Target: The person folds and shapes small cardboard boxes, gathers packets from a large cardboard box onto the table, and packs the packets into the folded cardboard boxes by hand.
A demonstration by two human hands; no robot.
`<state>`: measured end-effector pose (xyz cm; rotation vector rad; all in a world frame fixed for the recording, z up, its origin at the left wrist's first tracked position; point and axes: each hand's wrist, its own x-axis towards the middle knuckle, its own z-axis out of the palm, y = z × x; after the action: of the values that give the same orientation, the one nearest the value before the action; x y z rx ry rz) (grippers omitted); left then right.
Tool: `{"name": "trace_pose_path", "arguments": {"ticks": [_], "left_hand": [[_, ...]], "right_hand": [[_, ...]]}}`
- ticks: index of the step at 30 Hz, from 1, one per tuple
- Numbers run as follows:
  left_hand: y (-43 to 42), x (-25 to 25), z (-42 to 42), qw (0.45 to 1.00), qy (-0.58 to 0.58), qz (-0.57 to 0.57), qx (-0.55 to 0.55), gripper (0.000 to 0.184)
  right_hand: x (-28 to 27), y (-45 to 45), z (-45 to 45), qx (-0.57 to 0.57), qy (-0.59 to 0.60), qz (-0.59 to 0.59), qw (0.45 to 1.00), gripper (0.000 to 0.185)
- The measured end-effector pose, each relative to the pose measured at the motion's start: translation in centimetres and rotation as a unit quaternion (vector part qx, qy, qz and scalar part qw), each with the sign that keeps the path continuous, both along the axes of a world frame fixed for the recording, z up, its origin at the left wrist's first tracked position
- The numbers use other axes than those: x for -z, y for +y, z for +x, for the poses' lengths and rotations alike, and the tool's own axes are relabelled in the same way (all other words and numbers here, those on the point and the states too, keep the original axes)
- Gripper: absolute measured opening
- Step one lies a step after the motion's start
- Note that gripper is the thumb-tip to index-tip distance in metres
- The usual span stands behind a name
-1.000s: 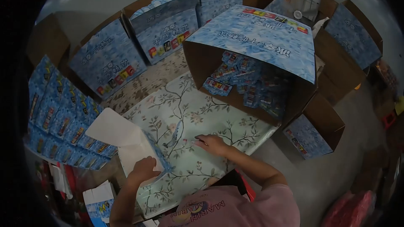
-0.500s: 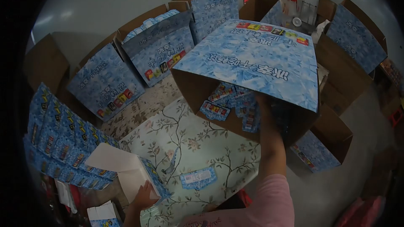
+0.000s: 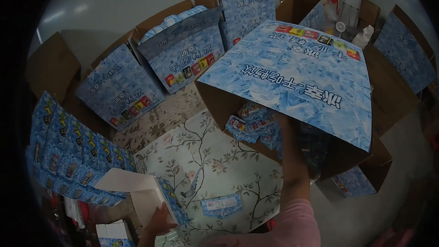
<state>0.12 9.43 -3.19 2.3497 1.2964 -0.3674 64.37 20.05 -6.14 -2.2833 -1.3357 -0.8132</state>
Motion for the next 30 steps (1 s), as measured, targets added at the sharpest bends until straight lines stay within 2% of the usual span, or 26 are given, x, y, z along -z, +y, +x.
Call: {"name": "trace_pose_path", "arguments": {"ticks": [1,2,3,5,6,8,9,11,12,13,14,15,16,17,18,20,21,23,24,26,27,28,29,30], "left_hand": [[-0.1,-0.1,0.1,1.000,-0.002,-0.003,-0.008,0.099],[-0.2,-0.1,0.0,1.000,-0.001,-0.013,-0.013,0.099],[-0.2,-0.1,-0.1,1.000,-0.006,0.000,-0.013,0.099],[0.1,-0.3,-0.1,1.000,-0.002,0.007,-0.010,0.100],[0.3,-0.7,0.0,1.000,0.006,0.003,-0.008,0.101],[-0.1,-2.8,0.4,0.996,-0.073,0.020,-0.048,0.075],[-0.3,-4.0,0.7,0.996,-0.069,0.011,-0.057,0.075],[-1.1,-6.4,2.1,0.965,-0.106,0.151,-0.186,0.041],[-1.9,-7.7,3.8,0.966,-0.101,0.144,-0.188,0.041],[-3.2,-9.0,6.4,0.930,-0.249,0.155,-0.222,0.030],[-4.4,-9.5,8.8,0.869,-0.392,0.166,-0.252,0.020],[-5.4,-9.0,10.4,0.900,-0.379,0.149,-0.153,0.025],[-6.2,-8.2,11.7,0.921,-0.363,0.132,-0.053,0.031],[-6.9,-7.0,13.3,0.927,-0.354,0.123,-0.008,0.037],[-7.1,-5.4,14.5,0.931,-0.344,0.114,0.037,0.043],[-6.1,-0.8,15.5,0.942,-0.306,0.119,0.075,0.064],[-5.6,0.2,16.0,0.940,-0.308,0.122,0.076,0.064],[-5.1,0.9,16.7,0.974,-0.189,0.077,0.100,0.078],[-5.2,0.7,16.6,0.973,-0.191,0.077,0.100,0.078],[-5.5,-0.4,16.5,0.978,-0.122,0.022,0.170,0.084],[-5.6,-0.4,16.1,0.978,-0.123,0.022,0.166,0.084],[-5.8,-0.3,15.6,0.976,-0.113,0.022,0.183,0.081],[-5.8,-0.4,15.1,0.974,-0.101,0.024,0.202,0.079],[-5.9,-0.7,14.5,0.975,-0.099,0.028,0.197,0.079]], "right_hand": [[2.3,1.5,-0.1,-0.081,0.347,-0.032,0.934,0.046],[3.0,1.5,-1.0,-0.144,0.650,-0.064,0.743,0.045],[4.1,0.8,-2.4,-0.140,0.653,-0.075,0.741,0.045],[2.9,-1.6,-8.6,-0.250,0.601,-0.080,0.755,0.043],[2.9,-2.7,-10.3,-0.249,0.605,-0.095,0.750,0.043],[2.9,-4.4,-13.4,-0.386,0.553,-0.066,0.735,0.043],[2.6,-4.9,-14.5,-0.387,0.559,-0.077,0.730,0.043],[1.9,-5.8,-16.1,-0.366,0.533,-0.263,0.716,0.053],[1.6,-6.1,-17.1,-0.364,0.537,-0.269,0.712,0.053],[1.3,-6.2,-18.3,-0.414,0.527,-0.285,0.685,0.054],[0.9,-6.6,-19.2,-0.465,0.513,-0.299,0.656,0.055],[0.1,-7.2,-19.9,-0.467,0.512,-0.305,0.654,0.055],[-1.0,-7.8,-20.6,-0.475,0.461,-0.240,0.710,0.055],[-2.1,-8.3,-21.2,-0.478,0.405,-0.171,0.760,0.054],[-3.0,-9.1,-21.2,-0.481,0.403,-0.174,0.759,0.054],[-4.4,-11.4,-20.4,-0.322,0.382,-0.202,0.842,0.052],[-4.7,-12.7,-20.9,-0.322,0.379,-0.200,0.844,0.052],[-4.5,-16.4,-22.4,-0.243,0.133,-0.250,0.928,0.046],[-3.4,-17.4,-23.0,-0.242,0.130,-0.251,0.928,0.046],[-1.1,-18.0,-24.1,-0.273,0.038,-0.085,0.957,0.041],[-0.9,-17.8,-23.8,-0.277,0.037,-0.086,0.956,0.041],[-1.0,-17.3,-23.3,-0.291,0.190,-0.121,0.930,0.037],[-1.2,-16.6,-23.0,-0.298,0.339,-0.153,0.879,0.033],[-1.6,-15.9,-22.7,-0.304,0.339,-0.150,0.878,0.033]]}}
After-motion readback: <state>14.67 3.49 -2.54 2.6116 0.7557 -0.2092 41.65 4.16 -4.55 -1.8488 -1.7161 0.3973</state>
